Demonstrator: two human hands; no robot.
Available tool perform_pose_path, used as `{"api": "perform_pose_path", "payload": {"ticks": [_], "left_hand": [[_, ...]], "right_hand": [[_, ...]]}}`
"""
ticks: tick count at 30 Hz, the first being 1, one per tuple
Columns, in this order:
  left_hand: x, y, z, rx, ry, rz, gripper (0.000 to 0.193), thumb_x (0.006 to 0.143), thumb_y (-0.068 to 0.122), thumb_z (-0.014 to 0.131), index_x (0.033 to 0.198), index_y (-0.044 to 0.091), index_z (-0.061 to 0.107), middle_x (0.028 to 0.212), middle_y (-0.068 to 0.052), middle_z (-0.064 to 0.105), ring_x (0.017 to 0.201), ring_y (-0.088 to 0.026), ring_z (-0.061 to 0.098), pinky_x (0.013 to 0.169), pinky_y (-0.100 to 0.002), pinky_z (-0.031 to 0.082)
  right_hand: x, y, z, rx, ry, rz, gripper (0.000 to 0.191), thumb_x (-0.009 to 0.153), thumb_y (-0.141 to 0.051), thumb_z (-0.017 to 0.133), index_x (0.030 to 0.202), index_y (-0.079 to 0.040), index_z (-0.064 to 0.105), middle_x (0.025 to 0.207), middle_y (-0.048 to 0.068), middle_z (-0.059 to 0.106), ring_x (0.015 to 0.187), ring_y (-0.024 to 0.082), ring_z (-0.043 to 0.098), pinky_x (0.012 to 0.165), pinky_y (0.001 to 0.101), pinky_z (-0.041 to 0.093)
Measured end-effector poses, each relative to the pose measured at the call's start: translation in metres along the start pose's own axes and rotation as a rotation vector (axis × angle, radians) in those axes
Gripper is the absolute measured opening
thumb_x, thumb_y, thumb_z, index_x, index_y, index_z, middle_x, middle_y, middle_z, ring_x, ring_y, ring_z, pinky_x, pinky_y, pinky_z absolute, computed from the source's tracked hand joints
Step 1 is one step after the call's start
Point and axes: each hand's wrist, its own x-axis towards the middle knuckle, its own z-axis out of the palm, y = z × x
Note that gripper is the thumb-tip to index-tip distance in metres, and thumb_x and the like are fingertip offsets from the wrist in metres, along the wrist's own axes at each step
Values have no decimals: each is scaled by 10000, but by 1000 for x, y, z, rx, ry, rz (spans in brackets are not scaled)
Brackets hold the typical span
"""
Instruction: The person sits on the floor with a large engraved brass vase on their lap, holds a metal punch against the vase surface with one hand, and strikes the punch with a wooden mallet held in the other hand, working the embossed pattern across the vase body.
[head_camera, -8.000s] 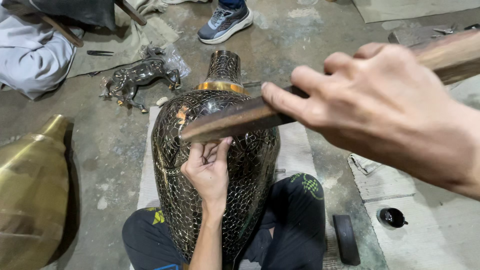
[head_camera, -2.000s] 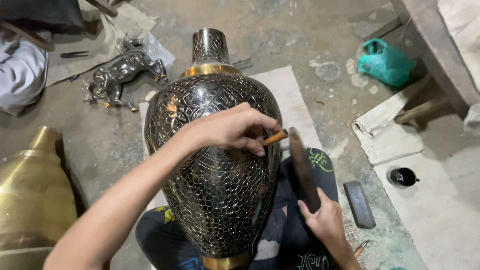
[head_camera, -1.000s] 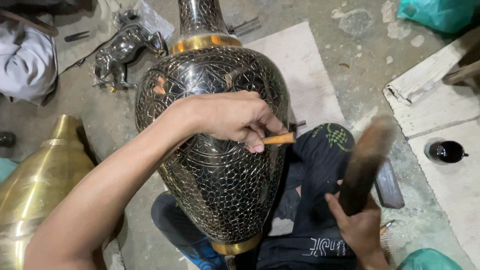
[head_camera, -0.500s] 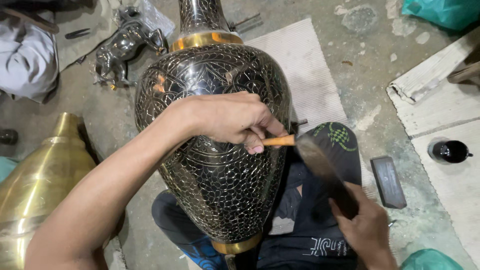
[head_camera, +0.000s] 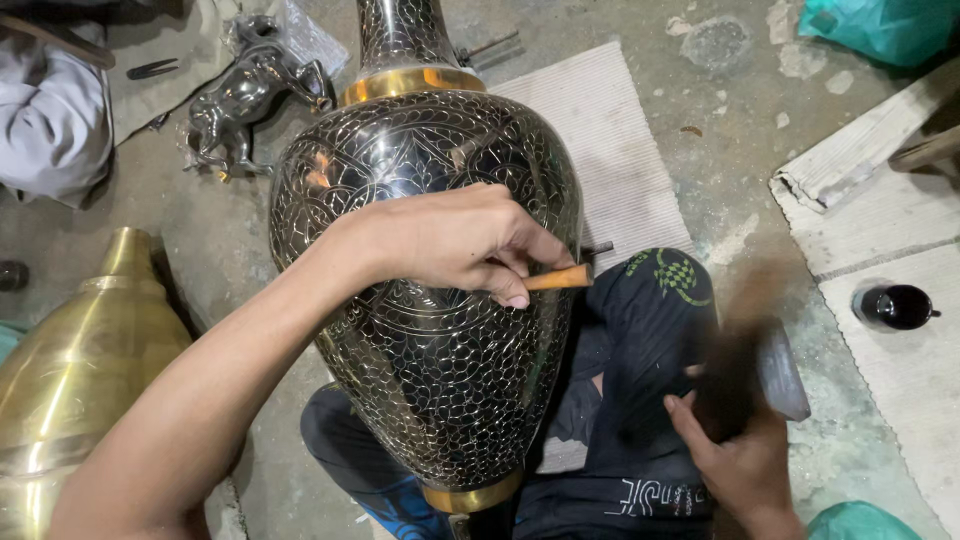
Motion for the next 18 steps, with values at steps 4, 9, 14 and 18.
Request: {"api": "perform_pose_path", "payload": {"ticks": [4,9,14,18], "left_hand": [[1,1,0,26,-15,29,522,781,194,795,1280,88,682,944,-99,805,750,-155,783,633,-339,586],[1,1,0,8,-30,-1,536,777,200,790,1289,96,675,945,-108,803,764,-165,787,651,-348,588],[1,1,-1,-4,-21,7,534,772,203,786,1281,90,672,964,-104,796,775,-176,791,650,-340,592],[-1,3,-1,4,-18,36,530,782,191,776,1291,85,673,933,-123,800,759,-180,781,640,-353,570]], "right_hand": [[5,-3,2,-27,7,52,310,786,-130,845,1055,-57,710,833,77,724,740,188,694,723,353,535],[1,-3,5,-199,-8,83,373,792,-185,843,1137,-112,723,868,116,745,794,271,718,710,372,546],[0,-1,4,-314,-69,30,497,733,-204,846,1205,-115,719,866,151,752,812,325,736,669,393,558],[2,-2,2,-62,18,66,413,798,-226,809,1174,-105,689,866,146,748,784,319,733,697,394,563]]}}
